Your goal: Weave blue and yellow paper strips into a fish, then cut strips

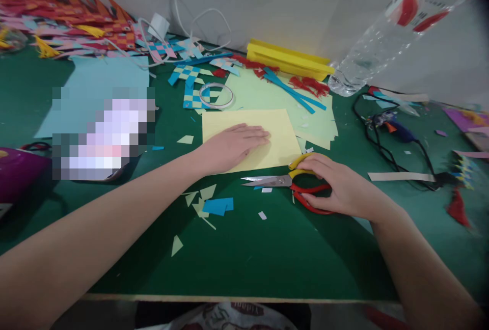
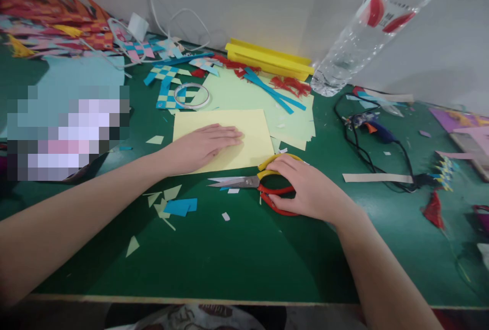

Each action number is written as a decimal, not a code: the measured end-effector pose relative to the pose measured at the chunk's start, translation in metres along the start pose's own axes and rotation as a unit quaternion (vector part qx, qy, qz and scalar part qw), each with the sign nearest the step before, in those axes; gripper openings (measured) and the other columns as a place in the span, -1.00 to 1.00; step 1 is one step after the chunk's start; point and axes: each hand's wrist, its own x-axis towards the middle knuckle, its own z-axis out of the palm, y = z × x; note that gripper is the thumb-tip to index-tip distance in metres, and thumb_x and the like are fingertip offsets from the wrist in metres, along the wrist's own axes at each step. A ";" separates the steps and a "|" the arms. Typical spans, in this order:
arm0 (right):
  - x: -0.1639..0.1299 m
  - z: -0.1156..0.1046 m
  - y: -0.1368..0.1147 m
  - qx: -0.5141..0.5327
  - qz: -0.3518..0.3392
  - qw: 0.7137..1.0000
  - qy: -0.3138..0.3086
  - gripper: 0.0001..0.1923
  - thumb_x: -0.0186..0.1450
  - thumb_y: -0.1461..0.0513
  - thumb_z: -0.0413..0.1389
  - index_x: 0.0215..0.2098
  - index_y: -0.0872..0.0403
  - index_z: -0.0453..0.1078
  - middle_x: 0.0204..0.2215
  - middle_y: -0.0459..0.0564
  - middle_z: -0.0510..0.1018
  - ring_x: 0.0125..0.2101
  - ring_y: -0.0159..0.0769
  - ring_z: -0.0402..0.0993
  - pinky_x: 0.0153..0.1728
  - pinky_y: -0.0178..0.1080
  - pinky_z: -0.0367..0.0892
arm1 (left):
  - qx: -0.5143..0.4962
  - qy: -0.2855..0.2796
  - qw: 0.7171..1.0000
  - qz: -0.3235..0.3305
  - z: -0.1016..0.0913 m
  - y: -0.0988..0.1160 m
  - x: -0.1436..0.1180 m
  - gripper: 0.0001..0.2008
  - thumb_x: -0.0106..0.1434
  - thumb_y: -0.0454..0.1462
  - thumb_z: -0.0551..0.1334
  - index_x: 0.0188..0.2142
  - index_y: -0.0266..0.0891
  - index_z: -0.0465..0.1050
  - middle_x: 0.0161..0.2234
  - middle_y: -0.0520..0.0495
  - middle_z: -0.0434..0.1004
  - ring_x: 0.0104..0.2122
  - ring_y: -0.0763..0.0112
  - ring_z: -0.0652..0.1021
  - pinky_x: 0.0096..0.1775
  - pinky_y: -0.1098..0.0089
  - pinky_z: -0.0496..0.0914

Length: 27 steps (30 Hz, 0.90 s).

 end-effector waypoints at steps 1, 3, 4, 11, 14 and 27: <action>-0.001 -0.001 0.001 0.006 -0.001 1.000 -0.006 -0.55 0.27 0.01 0.12 0.07 -0.04 0.28 0.10 0.09 0.44 0.11 -0.03 0.38 0.05 0.03 0.40 | 0.000 0.000 1.000 0.001 0.000 0.000 0.000 -0.50 0.42 -0.36 -0.15 0.28 -0.15 0.22 0.33 0.08 0.16 0.34 0.48 0.15 0.34 0.27 -0.04; -0.002 -0.003 0.001 0.013 0.006 1.000 -0.017 -0.56 0.26 0.01 0.12 0.06 -0.05 0.28 0.10 0.07 0.44 0.09 -0.05 0.40 0.04 0.01 0.41 | 0.003 -0.002 1.000 0.001 0.001 0.000 0.000 -0.50 0.42 -0.36 -0.16 0.28 -0.16 0.21 0.34 0.08 0.15 0.34 0.48 0.14 0.34 0.26 -0.04; -0.003 -0.004 0.001 0.015 0.011 1.000 -0.020 -0.57 0.26 0.01 0.12 0.06 -0.06 0.29 0.10 0.07 0.43 0.09 -0.07 0.40 0.03 -0.01 0.41 | 0.005 -0.003 1.000 0.000 0.001 0.000 0.000 -0.50 0.43 -0.35 -0.16 0.28 -0.16 0.21 0.34 0.08 0.15 0.34 0.48 0.14 0.34 0.26 -0.04; -0.005 -0.006 0.002 0.015 0.033 0.999 -0.026 -0.55 0.24 0.00 0.15 0.06 -0.07 0.31 0.11 0.03 0.43 0.06 -0.10 0.42 0.02 -0.06 0.41 | 0.012 -0.002 1.000 0.003 0.001 -0.001 -0.001 -0.51 0.44 -0.33 -0.16 0.29 -0.17 0.19 0.34 0.08 0.14 0.34 0.47 0.13 0.34 0.26 -0.04; -0.006 -0.006 0.004 0.018 0.041 0.999 -0.018 -0.53 0.23 -0.01 0.16 0.06 -0.06 0.31 0.10 0.02 0.44 0.03 -0.11 0.45 0.00 -0.07 0.43 | 0.014 -0.004 1.000 0.004 0.001 -0.001 -0.001 -0.50 0.43 -0.34 -0.16 0.30 -0.18 0.18 0.34 0.08 0.13 0.34 0.48 0.13 0.34 0.26 -0.04; -0.004 -0.006 0.003 0.023 0.062 0.998 0.000 -0.53 0.21 -0.01 0.19 0.04 -0.06 0.33 0.06 0.00 0.47 -0.08 -0.17 0.52 -0.12 -0.15 0.51 | 0.012 -0.016 1.000 -0.002 0.000 -0.001 0.000 -0.50 0.43 -0.34 -0.17 0.30 -0.18 0.18 0.35 0.09 0.11 0.35 0.46 0.12 0.35 0.25 -0.06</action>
